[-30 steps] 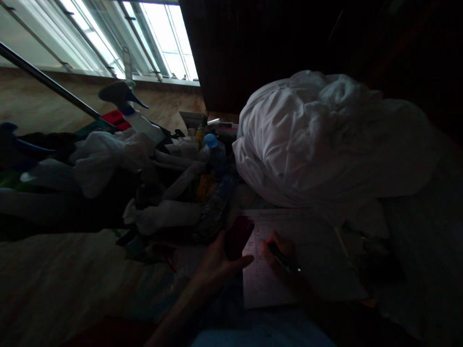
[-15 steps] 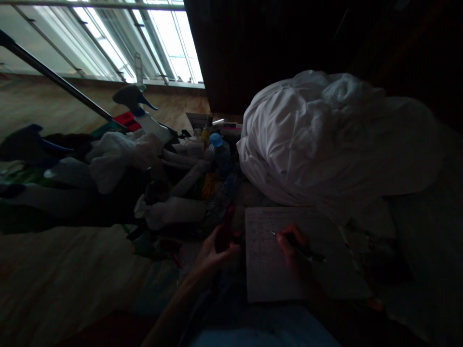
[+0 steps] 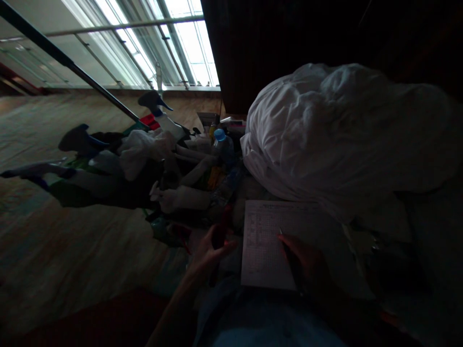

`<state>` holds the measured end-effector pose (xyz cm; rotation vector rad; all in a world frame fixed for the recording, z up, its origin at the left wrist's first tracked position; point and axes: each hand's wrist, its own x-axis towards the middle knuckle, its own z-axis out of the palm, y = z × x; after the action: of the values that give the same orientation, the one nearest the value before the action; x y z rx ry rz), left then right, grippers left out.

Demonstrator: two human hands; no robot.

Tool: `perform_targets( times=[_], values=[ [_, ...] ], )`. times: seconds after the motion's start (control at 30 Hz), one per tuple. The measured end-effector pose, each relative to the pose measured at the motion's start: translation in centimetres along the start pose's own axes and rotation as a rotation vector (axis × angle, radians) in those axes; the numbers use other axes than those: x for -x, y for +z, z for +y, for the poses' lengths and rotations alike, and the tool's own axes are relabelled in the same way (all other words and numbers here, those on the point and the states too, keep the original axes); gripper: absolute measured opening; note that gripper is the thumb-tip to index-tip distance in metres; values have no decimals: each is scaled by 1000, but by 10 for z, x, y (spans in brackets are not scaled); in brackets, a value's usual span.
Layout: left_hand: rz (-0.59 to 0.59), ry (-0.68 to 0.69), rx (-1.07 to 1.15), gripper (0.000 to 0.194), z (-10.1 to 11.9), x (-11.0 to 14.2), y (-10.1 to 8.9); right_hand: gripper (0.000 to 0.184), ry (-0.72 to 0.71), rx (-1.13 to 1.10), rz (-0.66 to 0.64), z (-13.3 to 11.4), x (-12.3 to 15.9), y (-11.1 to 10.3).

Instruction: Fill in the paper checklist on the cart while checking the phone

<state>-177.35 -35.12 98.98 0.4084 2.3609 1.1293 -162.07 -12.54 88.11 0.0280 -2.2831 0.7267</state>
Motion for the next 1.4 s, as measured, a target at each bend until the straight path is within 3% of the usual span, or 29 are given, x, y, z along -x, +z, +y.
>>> perform_targets(
  times=[0.3, 0.53, 0.7, 0.83, 0.93, 1.07, 1.13, 1.4],
  values=[
    [77, -55, 34, 79, -8, 36, 23, 39, 1, 99, -63, 32, 14, -20],
    [6, -39, 15, 84, 0, 27, 13, 38, 48, 338, -2, 43, 25, -28],
    [-92, 4, 14, 83, 5, 17, 2, 25, 187, 130, 100, 8, 21, -23],
    [-161, 29, 40, 83, -2, 11, -6, 12, 458, -327, 129, -48, 11, 2],
    [-205, 22, 48, 83, -7, 6, -10, 13, 573, -407, 151, -76, 4, 22],
    [-231, -14, 62, 95, -3, 1, -14, 16, 641, -366, 134, -81, 3, 36],
    [-235, -33, 60, 98, 0, 0, -14, 17, 587, -332, 119, -78, 4, 39],
    [-228, -5, 41, 95, -2, -10, -14, 17, 603, -375, 128, -78, 4, 43]
  ],
)
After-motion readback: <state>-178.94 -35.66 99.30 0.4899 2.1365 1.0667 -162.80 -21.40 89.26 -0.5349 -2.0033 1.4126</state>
